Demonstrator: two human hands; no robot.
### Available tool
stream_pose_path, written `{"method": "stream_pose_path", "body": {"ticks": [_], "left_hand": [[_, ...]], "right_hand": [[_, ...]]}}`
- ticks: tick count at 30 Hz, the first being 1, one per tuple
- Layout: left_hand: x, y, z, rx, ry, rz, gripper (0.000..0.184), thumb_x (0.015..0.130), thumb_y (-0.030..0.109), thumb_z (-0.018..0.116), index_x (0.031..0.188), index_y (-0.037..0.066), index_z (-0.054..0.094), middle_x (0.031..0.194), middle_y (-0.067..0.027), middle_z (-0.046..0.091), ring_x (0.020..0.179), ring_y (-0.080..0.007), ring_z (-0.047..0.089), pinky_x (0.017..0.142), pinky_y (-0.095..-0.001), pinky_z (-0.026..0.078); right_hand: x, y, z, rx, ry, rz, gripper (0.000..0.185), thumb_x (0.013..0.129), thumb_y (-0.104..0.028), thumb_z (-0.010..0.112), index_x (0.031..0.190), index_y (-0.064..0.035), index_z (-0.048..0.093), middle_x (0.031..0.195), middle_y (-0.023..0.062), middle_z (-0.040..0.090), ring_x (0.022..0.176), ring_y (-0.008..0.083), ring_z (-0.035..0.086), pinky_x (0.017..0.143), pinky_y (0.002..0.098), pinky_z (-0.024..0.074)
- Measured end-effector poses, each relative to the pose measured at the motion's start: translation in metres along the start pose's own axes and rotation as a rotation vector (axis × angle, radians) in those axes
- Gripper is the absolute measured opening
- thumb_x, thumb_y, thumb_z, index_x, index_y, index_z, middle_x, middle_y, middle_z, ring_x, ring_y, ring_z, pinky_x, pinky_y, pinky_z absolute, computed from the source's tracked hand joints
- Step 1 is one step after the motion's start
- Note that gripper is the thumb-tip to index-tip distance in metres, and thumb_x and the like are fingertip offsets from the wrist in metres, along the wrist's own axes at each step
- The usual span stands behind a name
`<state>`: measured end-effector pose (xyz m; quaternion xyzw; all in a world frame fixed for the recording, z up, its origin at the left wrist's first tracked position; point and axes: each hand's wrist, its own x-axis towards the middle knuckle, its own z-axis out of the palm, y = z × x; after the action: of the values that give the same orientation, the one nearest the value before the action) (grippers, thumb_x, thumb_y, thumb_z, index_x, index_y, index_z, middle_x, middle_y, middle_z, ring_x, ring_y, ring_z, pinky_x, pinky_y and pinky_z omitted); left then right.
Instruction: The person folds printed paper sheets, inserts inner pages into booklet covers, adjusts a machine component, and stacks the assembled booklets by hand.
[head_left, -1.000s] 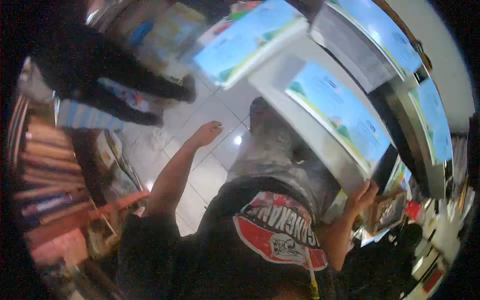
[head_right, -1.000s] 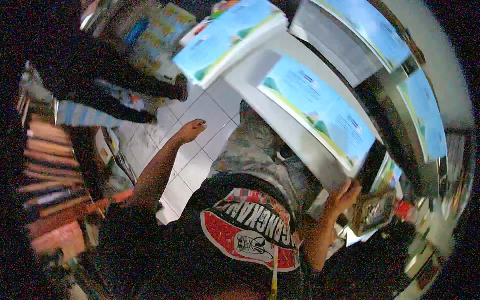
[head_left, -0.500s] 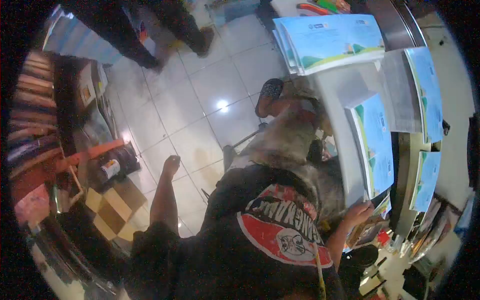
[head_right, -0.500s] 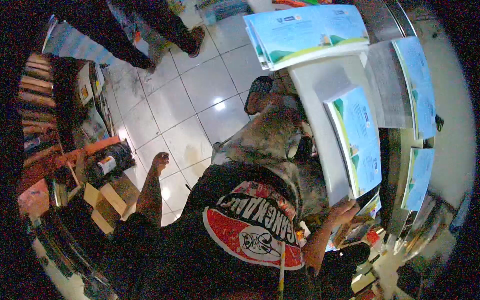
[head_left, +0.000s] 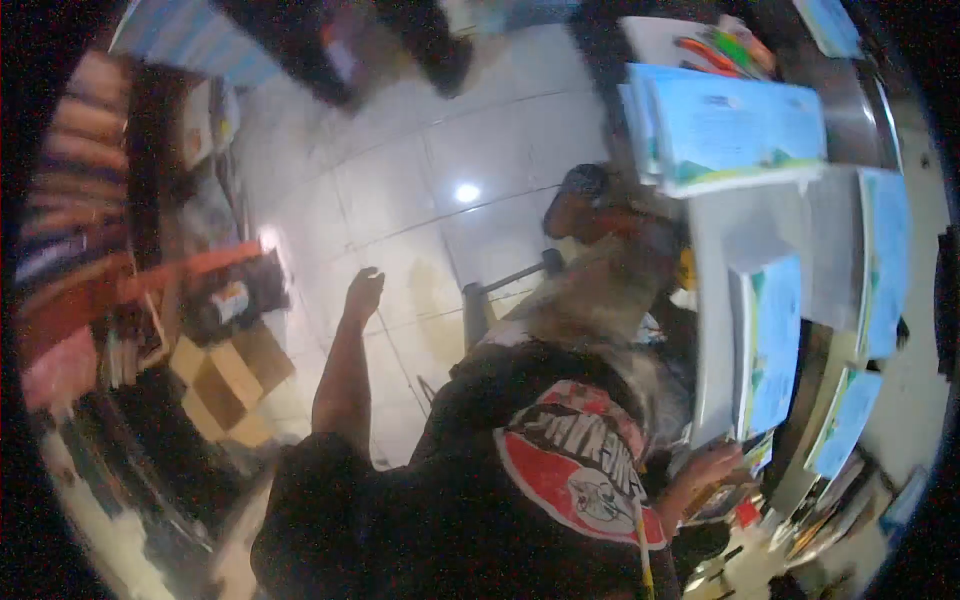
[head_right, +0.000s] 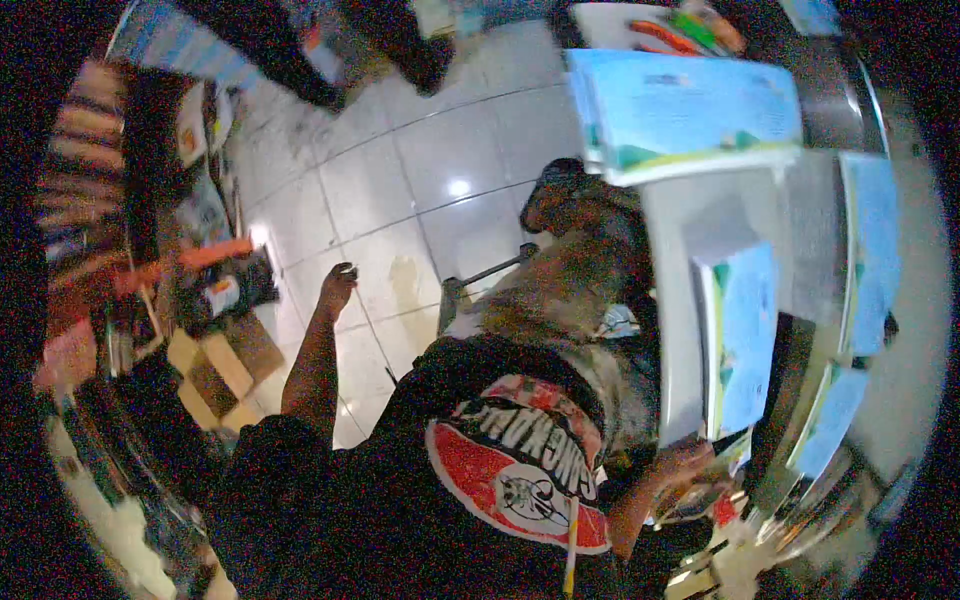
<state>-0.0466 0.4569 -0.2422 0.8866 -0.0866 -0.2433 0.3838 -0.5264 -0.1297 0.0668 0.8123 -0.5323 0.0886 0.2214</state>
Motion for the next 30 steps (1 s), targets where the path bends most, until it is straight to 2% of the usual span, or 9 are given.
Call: {"method": "stream_pose_path", "body": {"ticks": [1,3,5,7,10,12,16,26,30], "left_hand": [[0.019,0.002,0.002,0.335,-0.001,0.39,0.034,0.089,0.007,0.059,0.122,0.002,0.052,0.095,-0.0062,0.067,0.079,-0.0147,0.061,0.072,-0.0277,0.051],[0.034,0.118,-0.019,-0.053,-0.044,-0.069,0.03,0.093,0.023,0.059,0.115,0.003,0.059,0.089,-0.0082,0.065,0.083,-0.0162,0.06,0.075,-0.0294,0.048],[0.052,0.164,-0.022,-0.04,-0.179,-0.042,0.032,0.092,0.022,0.062,0.117,0.003,0.059,0.093,-0.0063,0.064,0.082,-0.0134,0.056,0.075,-0.0273,0.047],[0.085,0.232,-0.011,0.057,-0.291,0.121,0.033,0.091,0.022,0.064,0.118,0.003,0.058,0.095,-0.0057,0.063,0.082,-0.0121,0.055,0.076,-0.0262,0.047],[0.072,0.369,0.003,0.024,-0.632,-0.084,0.038,0.091,0.022,0.064,0.122,0.002,0.056,0.105,-0.0087,0.063,0.095,-0.0153,0.058,0.084,-0.0285,0.047],[0.072,0.429,0.023,0.031,-0.852,0.289,0.04,0.09,0.022,0.065,0.123,0.001,0.056,0.11,-0.0096,0.063,0.103,-0.0168,0.058,0.088,-0.0302,0.047],[0.044,0.556,0.062,-0.031,-1.012,0.544,0.039,0.09,0.021,0.065,0.123,0.002,0.056,0.11,-0.0086,0.063,0.103,-0.0159,0.058,0.088,-0.031,0.047],[0.0,0.666,0.152,-0.277,-0.512,0.912,0.037,0.091,0.025,0.063,0.12,0.002,0.058,0.109,-0.0125,0.063,0.102,-0.0195,0.06,0.088,-0.0309,0.048],[0.003,0.675,0.162,-0.225,-0.282,0.964,0.038,0.091,0.029,0.063,0.118,0.003,0.061,0.116,-0.0163,0.061,0.106,-0.0226,0.058,0.092,-0.0344,0.046]], "right_hand": [[-0.005,0.002,0.003,0.059,0.102,-0.012,0.028,0.097,-0.023,0.047,0.099,0.0031,0.056,0.096,0.0246,0.058,0.089,0.0425,0.057,0.077,0.052,0.0443],[-0.017,0.017,0.021,-0.281,0.392,-0.296,0.018,0.093,-0.013,0.053,0.101,0.0026,0.055,0.099,0.0217,0.06,0.098,0.0431,0.057,0.082,0.0521,0.046],[0.003,-0.053,-0.038,0.841,0.079,0.679,0.033,0.099,-0.029,0.041,0.094,0.0016,0.053,0.084,0.0121,0.052,0.08,0.0248,0.051,0.072,0.0387,0.0419],[-0.02,-0.025,0.001,0.813,0.194,0.617,0.032,0.099,-0.029,0.04,0.083,-0.0018,0.049,0.074,0.0055,0.044,0.066,0.017,0.039,0.062,0.0328,0.0369],[-0.014,-0.042,-0.029,1.049,0.188,0.674,0.03,0.098,-0.029,0.042,0.09,-0.0021,0.052,0.076,0.0035,0.046,0.067,0.013,0.042,0.061,0.0291,0.0369],[-0.011,-0.047,-0.034,0.997,0.232,0.691,0.027,0.098,-0.027,0.045,0.091,-0.0022,0.052,0.076,0.0031,0.047,0.067,0.0124,0.042,0.061,0.0279,0.0375],[0.001,-0.06,-0.049,1.132,0.296,0.66,0.018,0.095,-0.019,0.054,0.095,-0.0014,0.053,0.078,0.0037,0.051,0.071,0.0127,0.048,0.065,0.027,0.0416],[0.043,-0.052,-0.103,1.024,0.174,0.486,0.029,0.087,-0.014,0.066,0.11,0.0006,0.056,0.093,0.0098,0.062,0.081,0.0169,0.058,0.075,0.0304,0.0489],[0.112,-0.077,-0.15,0.754,-0.092,0.049,0.049,0.077,-0.02,0.076,0.118,-0.0013,0.055,0.113,0.0177,0.059,0.103,0.0308,0.059,0.092,0.039,0.0464]]}}
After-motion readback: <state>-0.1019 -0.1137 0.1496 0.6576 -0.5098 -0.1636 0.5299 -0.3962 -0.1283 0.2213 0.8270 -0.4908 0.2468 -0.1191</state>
